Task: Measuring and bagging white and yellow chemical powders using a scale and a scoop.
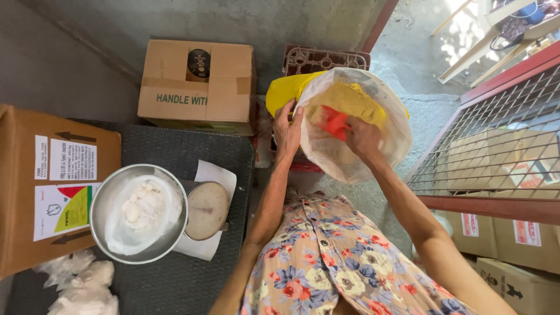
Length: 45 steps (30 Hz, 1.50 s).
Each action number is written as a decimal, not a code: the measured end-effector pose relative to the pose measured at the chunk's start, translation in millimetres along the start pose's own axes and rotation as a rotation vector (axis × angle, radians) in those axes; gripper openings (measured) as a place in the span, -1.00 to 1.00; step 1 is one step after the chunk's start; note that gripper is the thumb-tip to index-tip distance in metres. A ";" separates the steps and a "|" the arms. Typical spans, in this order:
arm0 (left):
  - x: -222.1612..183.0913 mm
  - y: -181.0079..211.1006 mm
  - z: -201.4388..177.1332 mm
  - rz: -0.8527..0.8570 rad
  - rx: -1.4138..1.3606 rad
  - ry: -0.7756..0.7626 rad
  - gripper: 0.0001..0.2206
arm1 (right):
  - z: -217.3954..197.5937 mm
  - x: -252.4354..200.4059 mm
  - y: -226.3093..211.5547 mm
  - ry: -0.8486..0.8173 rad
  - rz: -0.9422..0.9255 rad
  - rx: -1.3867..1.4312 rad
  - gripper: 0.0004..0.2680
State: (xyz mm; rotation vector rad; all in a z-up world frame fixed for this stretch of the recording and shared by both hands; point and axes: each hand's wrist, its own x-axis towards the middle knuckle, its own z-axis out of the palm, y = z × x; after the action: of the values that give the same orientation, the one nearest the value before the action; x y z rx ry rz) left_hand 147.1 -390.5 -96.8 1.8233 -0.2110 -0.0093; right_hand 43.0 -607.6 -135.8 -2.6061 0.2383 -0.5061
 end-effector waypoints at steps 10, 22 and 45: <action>-3.2 -8.2 10.3 0.063 0.023 0.060 -0.62 | 6.9 -17.7 17.2 -0.073 0.023 -0.148 -0.88; -65.4 66.5 58.5 0.208 -0.001 -0.073 -0.81 | 170.0 -17.5 92.4 -0.096 0.340 0.017 -0.85; 13.5 20.9 7.1 0.000 -0.210 0.147 -0.72 | 12.2 -13.7 8.6 0.133 0.234 -0.082 -0.91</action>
State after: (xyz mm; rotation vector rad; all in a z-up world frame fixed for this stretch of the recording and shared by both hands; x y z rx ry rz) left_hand 156.6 -404.5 -77.2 1.6071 -0.1021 0.0988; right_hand 34.6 -606.5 -154.3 -2.5793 0.6121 -0.5969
